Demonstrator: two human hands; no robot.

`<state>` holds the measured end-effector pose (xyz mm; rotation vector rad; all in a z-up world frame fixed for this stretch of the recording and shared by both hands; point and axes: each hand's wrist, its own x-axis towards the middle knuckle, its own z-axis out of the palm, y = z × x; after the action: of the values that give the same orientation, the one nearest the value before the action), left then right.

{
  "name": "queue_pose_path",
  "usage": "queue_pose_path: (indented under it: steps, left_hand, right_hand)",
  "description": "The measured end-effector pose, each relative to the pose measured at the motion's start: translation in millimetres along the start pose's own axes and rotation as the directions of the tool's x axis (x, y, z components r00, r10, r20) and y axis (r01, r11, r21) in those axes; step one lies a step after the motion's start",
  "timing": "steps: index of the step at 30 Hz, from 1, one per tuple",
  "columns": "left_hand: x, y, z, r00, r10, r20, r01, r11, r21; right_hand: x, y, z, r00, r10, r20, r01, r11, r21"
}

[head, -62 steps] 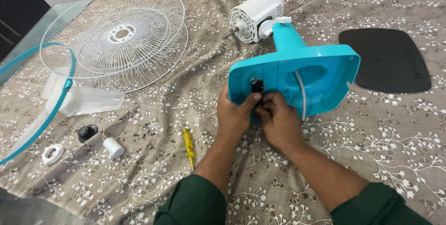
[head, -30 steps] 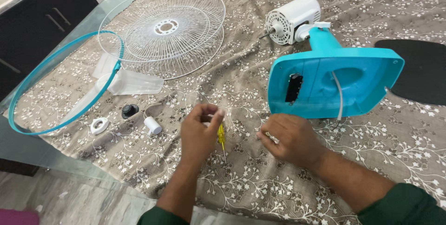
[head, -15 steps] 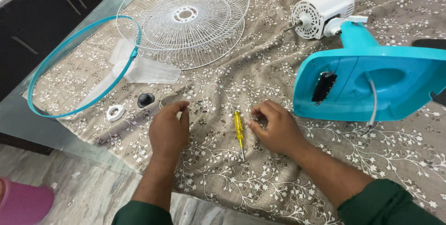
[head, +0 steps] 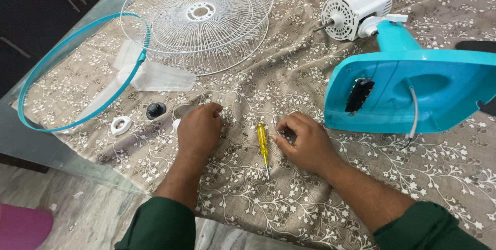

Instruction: The person assembles an electric fan by attaching the motor to the fan housing, securing it with screws, and installing the speed control switch. The person uses a screwdriver to tighten the screws and aligns the components on a table.

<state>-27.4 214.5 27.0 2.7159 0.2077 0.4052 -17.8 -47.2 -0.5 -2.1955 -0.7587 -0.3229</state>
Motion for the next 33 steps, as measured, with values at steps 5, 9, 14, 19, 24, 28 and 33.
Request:
queue_pose_path:
  steps: [5, 9, 14, 19, 24, 28, 33]
  left_hand:
    - [-9.5, 23.6, -6.6, 0.989, -0.150, 0.000, 0.138, 0.910, -0.390]
    - [-38.2, 70.3, 17.1, 0.952, -0.176, 0.251, 0.304, 0.660, -0.687]
    - [-55.5, 103.3, 45.0, 0.960, -0.188, 0.206, 0.272, 0.466, -0.842]
    - [-56.3, 106.1, 43.0, 0.918, -0.230, 0.324, 0.387, 0.328, -0.862]
    - [-45.5, 83.9, 21.3, 0.970, -0.174, 0.168, 0.241, 0.676, -0.696]
    - [-36.0, 37.7, -7.5, 0.986, -0.150, -0.078, 0.129, 0.964, -0.231]
    - [-32.0, -2.6, -27.3, 0.989, -0.070, -0.133, 0.071, 0.997, -0.002]
  right_hand:
    - [-1.8, -1.6, -2.8, 0.998, 0.046, -0.052, -0.041, 0.995, 0.093]
    - [-4.9, -2.8, -4.4, 0.999, 0.005, -0.051, 0.006, 0.975, 0.221]
    - [-8.9, 1.5, -8.0, 0.972, -0.150, -0.179, 0.178, 0.972, 0.152]
    - [-7.6, 1.5, -7.0, 0.975, 0.027, -0.222, 0.009, 0.987, 0.160]
    - [-2.9, 2.7, -6.9, 0.973, 0.205, -0.111, -0.171, 0.951, 0.259]
    - [-0.6, 8.6, -5.0, 0.950, 0.307, -0.059, -0.274, 0.910, 0.312]
    - [-0.4, 11.2, -2.8, 0.953, 0.301, -0.030, -0.283, 0.922, 0.265]
